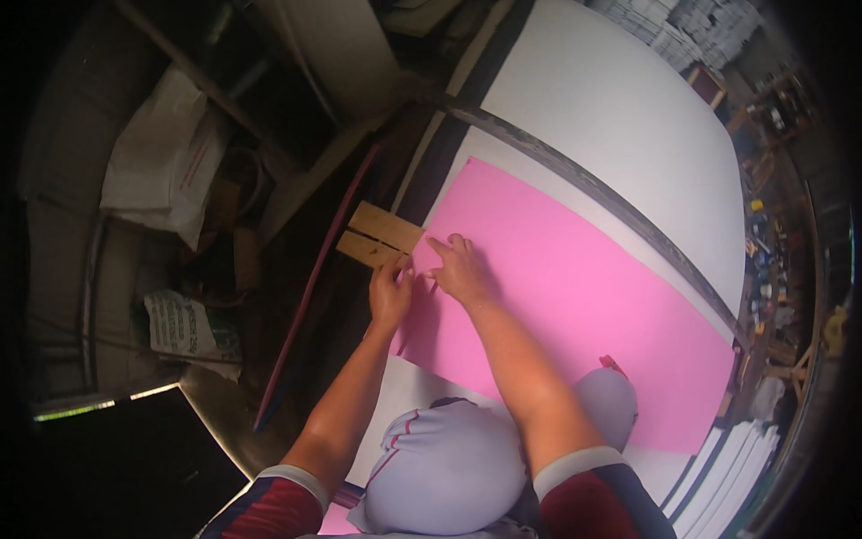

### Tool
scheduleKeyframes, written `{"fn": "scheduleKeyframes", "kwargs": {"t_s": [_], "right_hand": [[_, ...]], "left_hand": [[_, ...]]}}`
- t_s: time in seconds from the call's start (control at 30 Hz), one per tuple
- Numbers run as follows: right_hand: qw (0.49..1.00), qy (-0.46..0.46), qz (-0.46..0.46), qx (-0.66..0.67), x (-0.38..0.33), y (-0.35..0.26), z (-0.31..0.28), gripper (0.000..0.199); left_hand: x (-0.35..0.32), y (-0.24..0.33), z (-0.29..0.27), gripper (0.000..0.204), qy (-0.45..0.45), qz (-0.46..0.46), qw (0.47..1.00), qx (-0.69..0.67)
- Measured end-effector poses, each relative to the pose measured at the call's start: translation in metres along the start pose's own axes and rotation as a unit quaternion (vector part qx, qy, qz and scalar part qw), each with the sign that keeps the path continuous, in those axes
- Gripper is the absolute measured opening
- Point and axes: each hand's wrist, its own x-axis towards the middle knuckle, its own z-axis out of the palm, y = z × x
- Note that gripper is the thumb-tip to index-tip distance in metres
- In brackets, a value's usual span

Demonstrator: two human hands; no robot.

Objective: The person kneels on a large pink foam sheet and uses a utility knife with a wooden straightedge to cut long strips. They repeatedly measure, score, and separate the strips, stacking the cut pieces to the side.

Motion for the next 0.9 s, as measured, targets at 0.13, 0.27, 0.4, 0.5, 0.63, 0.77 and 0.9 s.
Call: {"fn": "scheduleKeyframes", "kwargs": {"t_s": [0.13,0.27,0.4,0.5,0.63,0.77,0.9], "right_hand": [[0.998,0.022,0.06,0.008,-0.007,0.005,0.009,0.074],[0.988,0.098,0.115,-0.022,-0.036,0.037,0.013,0.077],[0.949,0.164,0.267,-0.039,-0.094,0.087,0.004,0.071],[0.89,0.198,0.4,-0.095,-0.14,0.121,-0.006,0.062],[0.759,0.249,0.594,-0.093,-0.206,0.18,-0.02,0.059],[0.604,0.323,0.727,-0.052,-0.25,0.222,-0.044,0.059],[0.541,0.288,0.79,-0.002,-0.258,0.237,-0.055,0.056]], "left_hand": [[0.027,0.025,0.033,0.053,-0.046,-0.035,0.988,0.145],[0.034,0.011,0.036,0.05,-0.048,-0.019,0.99,0.134],[0.04,-0.009,0.04,0.048,-0.057,0.045,0.989,0.127],[0.044,-0.03,0.037,0.049,-0.039,0.076,0.995,0.049],[0.038,-0.025,0.04,0.054,-0.034,0.096,0.991,0.086],[0.035,-0.019,0.044,0.054,-0.033,0.075,0.993,0.088],[0.039,-0.027,0.044,0.053,-0.027,0.093,0.99,0.105]]}}
